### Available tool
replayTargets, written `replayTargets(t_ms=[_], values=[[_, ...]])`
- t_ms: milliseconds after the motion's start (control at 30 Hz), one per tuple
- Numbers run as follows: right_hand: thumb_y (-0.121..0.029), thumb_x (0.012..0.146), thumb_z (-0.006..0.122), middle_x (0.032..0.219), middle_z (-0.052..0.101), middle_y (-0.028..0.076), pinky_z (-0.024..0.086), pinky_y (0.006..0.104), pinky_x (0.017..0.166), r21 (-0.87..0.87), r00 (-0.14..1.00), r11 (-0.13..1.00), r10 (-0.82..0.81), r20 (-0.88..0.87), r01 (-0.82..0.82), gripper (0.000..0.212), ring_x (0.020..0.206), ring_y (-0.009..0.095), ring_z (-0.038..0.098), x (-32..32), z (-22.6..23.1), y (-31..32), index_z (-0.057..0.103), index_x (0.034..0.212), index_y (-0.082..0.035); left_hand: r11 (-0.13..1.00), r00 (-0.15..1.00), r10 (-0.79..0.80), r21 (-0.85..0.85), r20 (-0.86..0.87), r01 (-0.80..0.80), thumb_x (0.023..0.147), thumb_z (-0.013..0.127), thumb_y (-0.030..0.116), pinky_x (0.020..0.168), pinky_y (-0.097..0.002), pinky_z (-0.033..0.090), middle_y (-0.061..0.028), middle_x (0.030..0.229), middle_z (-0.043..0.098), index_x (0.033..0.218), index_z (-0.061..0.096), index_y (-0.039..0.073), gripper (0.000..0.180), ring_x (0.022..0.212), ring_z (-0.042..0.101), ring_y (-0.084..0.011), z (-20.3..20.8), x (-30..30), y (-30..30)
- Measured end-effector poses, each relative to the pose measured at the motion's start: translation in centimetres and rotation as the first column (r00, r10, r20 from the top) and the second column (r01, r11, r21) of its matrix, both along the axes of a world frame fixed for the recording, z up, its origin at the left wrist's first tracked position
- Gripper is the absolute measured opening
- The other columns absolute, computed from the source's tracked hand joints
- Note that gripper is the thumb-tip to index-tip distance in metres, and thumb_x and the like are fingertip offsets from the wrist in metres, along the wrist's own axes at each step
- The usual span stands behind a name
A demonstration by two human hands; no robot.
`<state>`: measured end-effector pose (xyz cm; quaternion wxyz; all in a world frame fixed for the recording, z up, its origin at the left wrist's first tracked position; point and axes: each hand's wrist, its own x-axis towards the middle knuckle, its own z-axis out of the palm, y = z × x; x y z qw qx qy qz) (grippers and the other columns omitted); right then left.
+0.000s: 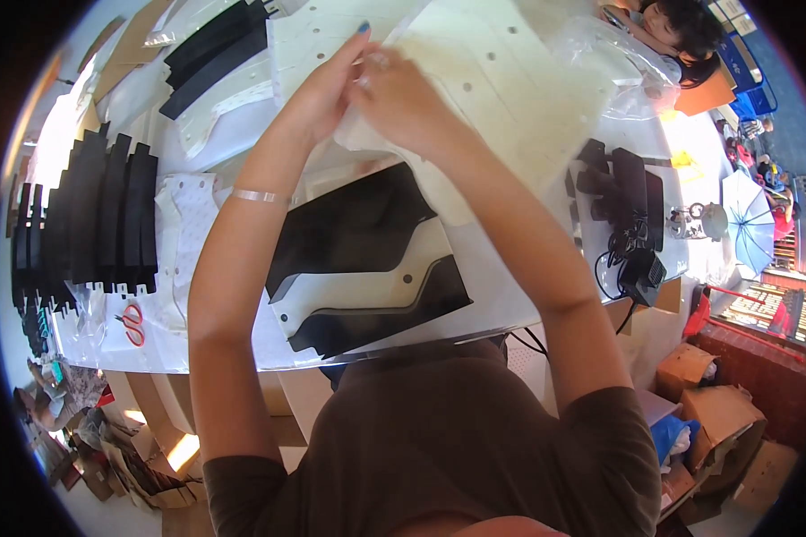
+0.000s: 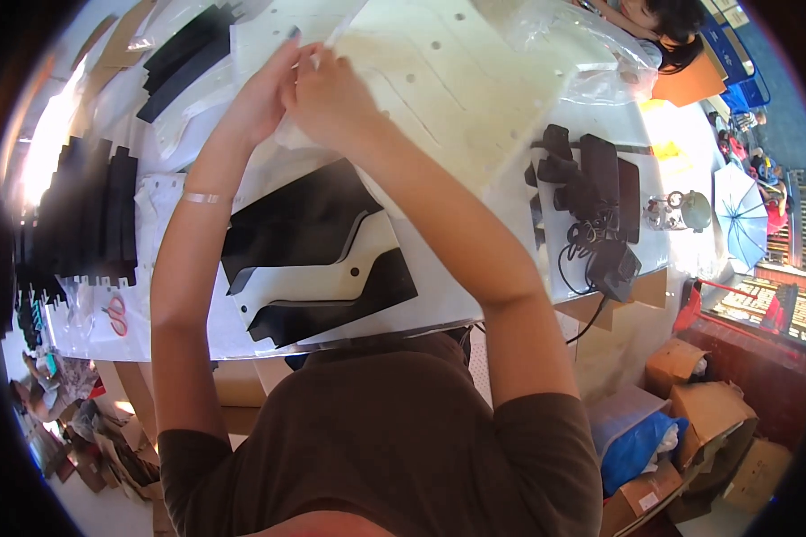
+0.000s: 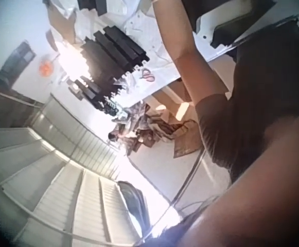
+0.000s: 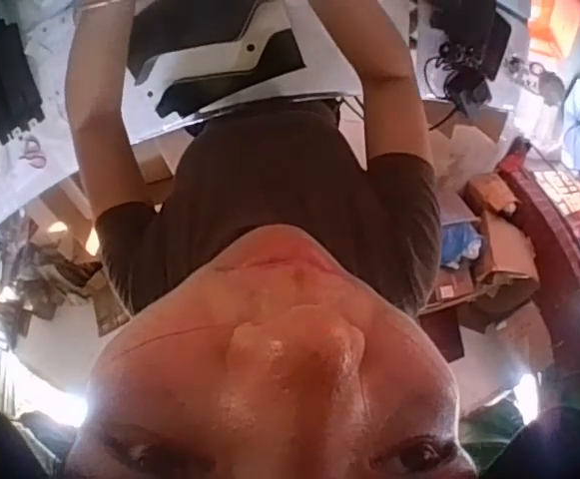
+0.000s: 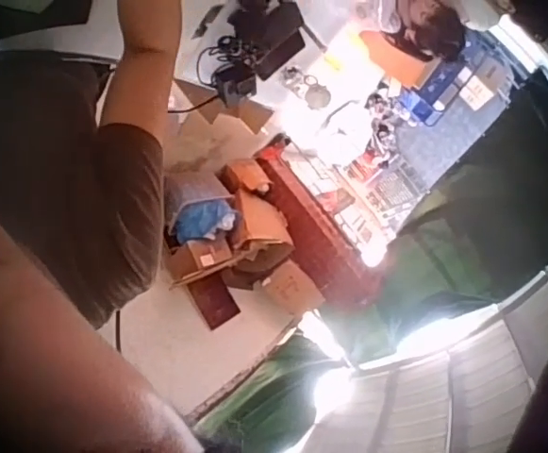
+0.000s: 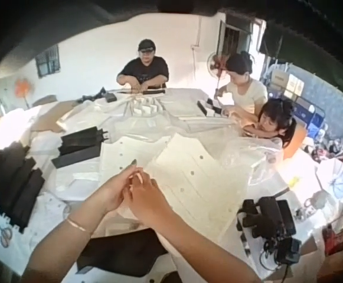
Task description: Attaching white foam adhesive strips to black plastic parts.
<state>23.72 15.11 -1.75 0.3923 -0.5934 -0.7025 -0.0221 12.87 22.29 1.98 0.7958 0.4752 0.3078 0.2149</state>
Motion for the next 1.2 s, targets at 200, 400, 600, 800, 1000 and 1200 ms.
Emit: replayTargets(t_ms=[200, 400, 600, 800, 1000, 1200], values=[[-0.033, 0.094, 0.051, 0.11, 0.064, 0.014, 0.045, 0.0341, 0.089, -0.296, 0.841, 0.942, -0.03, -0.541, -0.157, 0.033, 0.1, 0.027, 0.061, 4.2, 0.5, -4.8, 0.063, 0.112, -0.008, 0.996, 0.943, 0.083, 0.065, -0.322, -0.066, 0.087, 0.061, 0.026, 0.078, -0.0305, 0.048, -0.0115, 0.108, 0.062, 0.12, 0.055, 0.002, 0.041, 0.092, 0.06, -0.0194, -6.9, -3.0, 4.3], [-0.028, 0.088, 0.056, 0.094, 0.068, 0.011, 0.05, 0.0366, 0.072, -0.19, 0.729, 0.727, -0.681, -0.07, 0.66, 0.03, 0.084, 0.028, 0.066, 22.7, -0.6, -10.2, 0.06, 0.107, -0.005, 0.951, 0.893, -0.085, 0.233, -0.442, 0.206, 0.087, 0.06, 0.022, 0.075, -0.0271, 0.047, -0.0063, 0.096, 0.065, 0.115, 0.061, 0.003, 0.034, 0.084, 0.06, -0.0136, -7.7, -1.3, 4.7], [-0.018, 0.09, 0.058, 0.083, 0.065, 0.003, 0.045, 0.023, 0.054, -0.47, 0.692, 0.794, -0.585, -0.422, 0.385, 0.018, 0.067, 0.011, 0.061, 18.8, 1.3, -10.9, 0.061, 0.1, -0.003, 0.927, 0.946, -0.063, 0.332, -0.317, 0.173, 0.087, 0.056, 0.009, 0.078, -0.0257, 0.046, -0.0028, 0.101, 0.064, 0.119, 0.054, 0.003, 0.033, 0.088, 0.058, -0.0107, -8.1, -2.4, 4.2], [-0.014, 0.088, 0.06, 0.077, 0.065, 0.003, 0.047, 0.023, 0.052, -0.159, 0.746, 0.953, -0.3, -0.594, 0.257, 0.016, 0.064, 0.009, 0.059, 20.0, 5.0, -6.8, 0.061, 0.096, -0.001, 0.953, 0.962, 0.162, 0.288, -0.219, -0.095, 0.09, 0.053, 0.008, 0.079, -0.0266, 0.046, -0.0015, 0.1, 0.065, 0.119, 0.054, 0.008, 0.029, 0.088, 0.058, -0.0084, -4.6, -5.2, 2.9], [-0.021, 0.089, 0.064, 0.086, 0.061, -0.001, 0.045, 0.0218, 0.056, -0.064, 0.713, 0.996, -0.084, -0.696, 0.055, 0.023, 0.072, 0.009, 0.056, 24.0, 6.2, 0.6, 0.062, 0.105, -0.005, 0.917, 0.959, 0.274, 0.323, -0.078, -0.235, 0.092, 0.054, 0.011, 0.077, -0.0257, 0.047, -0.0025, 0.101, 0.065, 0.122, 0.052, 0.008, 0.031, 0.087, 0.059, -0.0098, -2.6, -7.1, 4.5], [-0.023, 0.075, 0.067, 0.081, 0.064, 0.023, 0.051, 0.0413, 0.062, 0.318, -0.034, 0.677, 0.398, -0.917, -0.664, 0.03, 0.068, 0.037, 0.063, 26.0, 5.7, 7.6, 0.064, 0.09, 0.003, 0.949, 0.959, 0.275, 0.182, -0.072, -0.259, 0.093, 0.052, 0.013, 0.082, -0.0289, 0.05, -0.006, 0.103, 0.064, 0.122, 0.05, 0.005, 0.03, 0.094, 0.063, -0.0152, -2.3, -8.5, 4.0]])
